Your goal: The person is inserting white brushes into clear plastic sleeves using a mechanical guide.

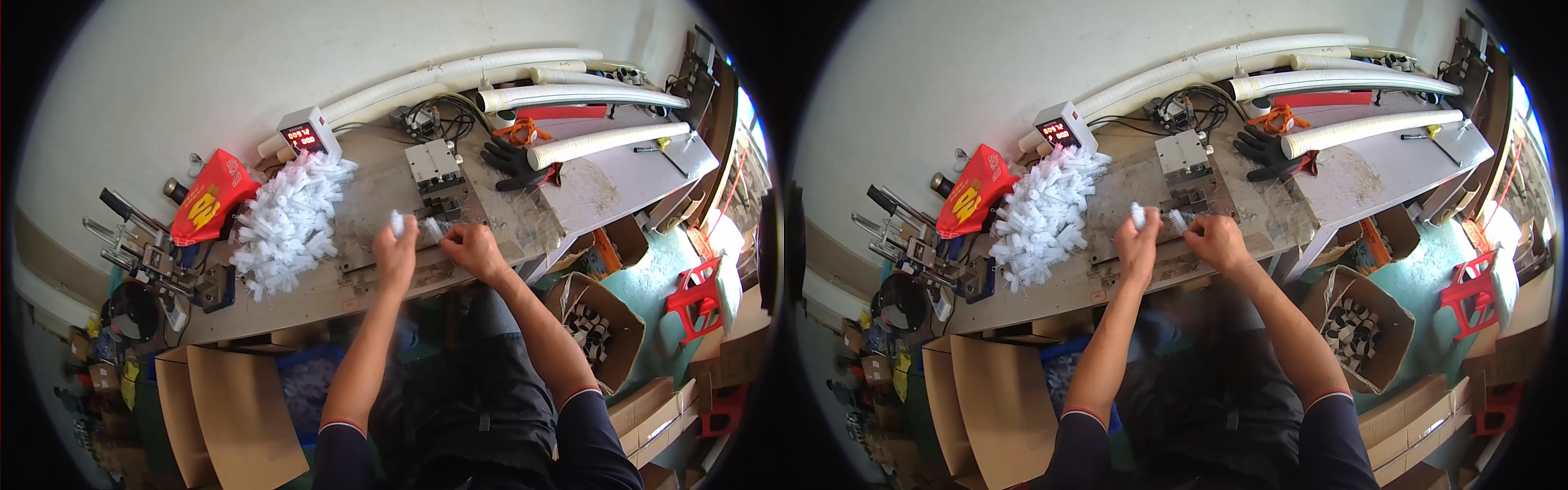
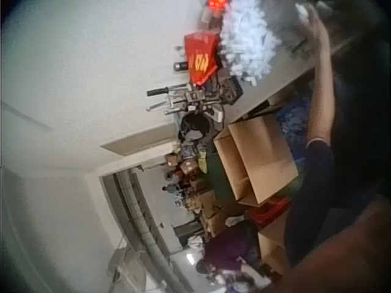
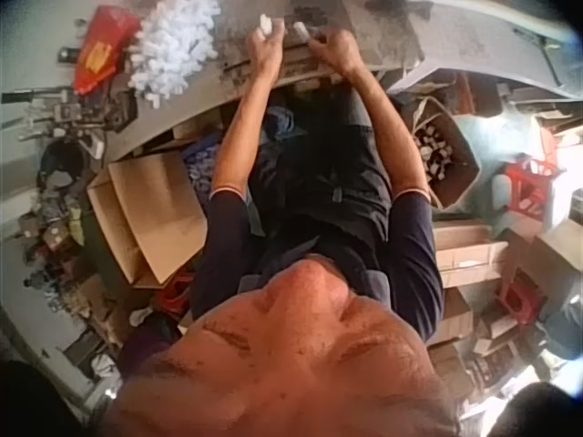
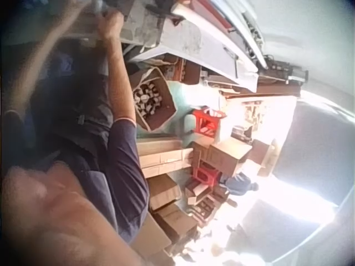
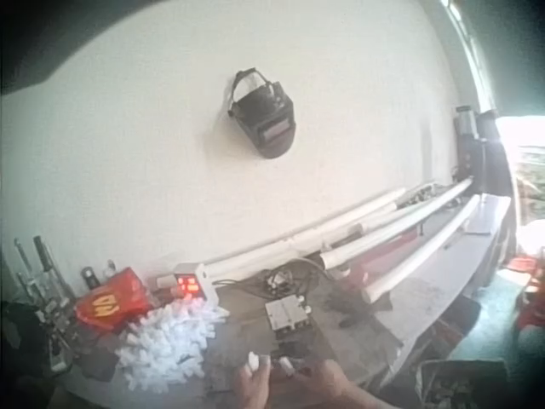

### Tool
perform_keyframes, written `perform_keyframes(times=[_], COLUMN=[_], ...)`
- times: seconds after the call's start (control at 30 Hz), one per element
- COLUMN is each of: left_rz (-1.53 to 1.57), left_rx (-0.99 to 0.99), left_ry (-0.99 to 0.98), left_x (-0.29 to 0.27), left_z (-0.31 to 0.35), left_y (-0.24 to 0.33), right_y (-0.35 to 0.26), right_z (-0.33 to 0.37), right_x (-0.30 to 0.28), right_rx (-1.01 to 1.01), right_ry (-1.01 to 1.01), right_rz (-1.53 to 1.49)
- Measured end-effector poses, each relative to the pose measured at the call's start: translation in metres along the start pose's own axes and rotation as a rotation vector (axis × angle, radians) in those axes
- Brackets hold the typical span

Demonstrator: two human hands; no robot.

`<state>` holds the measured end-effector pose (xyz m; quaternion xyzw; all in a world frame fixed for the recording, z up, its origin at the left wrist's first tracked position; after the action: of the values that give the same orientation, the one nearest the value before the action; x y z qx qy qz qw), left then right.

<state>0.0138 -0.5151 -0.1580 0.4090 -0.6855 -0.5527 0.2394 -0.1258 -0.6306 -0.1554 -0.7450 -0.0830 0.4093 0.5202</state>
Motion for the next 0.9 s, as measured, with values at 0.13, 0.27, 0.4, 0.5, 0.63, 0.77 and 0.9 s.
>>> perform_keyframes(times=[0.13, 0.27, 0.4, 0.5, 0.63, 0.77, 0.9], left_rz=[-0.112, -0.155, -0.103, -0.110, -0.098, -0.132, -0.168], left_rx=[0.158, 0.202, 0.216, 0.218, 0.198, 0.230, 0.337], left_ry=[0.182, 0.194, 0.219, 0.216, 0.220, 0.245, 0.321], left_x=[-0.014, -0.013, -0.015, -0.016, -0.016, -0.018, -0.019], left_z=[-0.011, -0.013, -0.012, -0.010, -0.010, -0.010, -0.008], left_y=[-0.008, -0.010, -0.015, -0.016, -0.017, -0.014, -0.009], right_y=[-0.006, -0.012, -0.014, -0.015, -0.017, -0.021, -0.022], right_z=[-0.009, -0.017, -0.017, -0.018, -0.017, -0.018, -0.019], right_x=[0.001, 0.004, 0.012, 0.016, 0.021, 0.022, 0.022], right_rx=[0.087, 0.221, 0.248, 0.248, 0.265, 0.279, 0.287], right_ry=[0.083, 0.202, 0.241, 0.293, 0.305, 0.338, 0.355], right_rz=[0.131, 0.196, 0.243, 0.273, 0.267, 0.275, 0.276])
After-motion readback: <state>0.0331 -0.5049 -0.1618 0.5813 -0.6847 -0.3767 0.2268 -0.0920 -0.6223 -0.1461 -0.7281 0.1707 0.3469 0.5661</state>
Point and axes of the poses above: each hand's wrist, its own z-axis away from the middle knuckle, its own x-axis out of the palm, y = z × x, the point moved 2 cm from there along -z, towards the middle knuckle, and after that the axes turned 7 degrees about x, right-handed, at the moved point
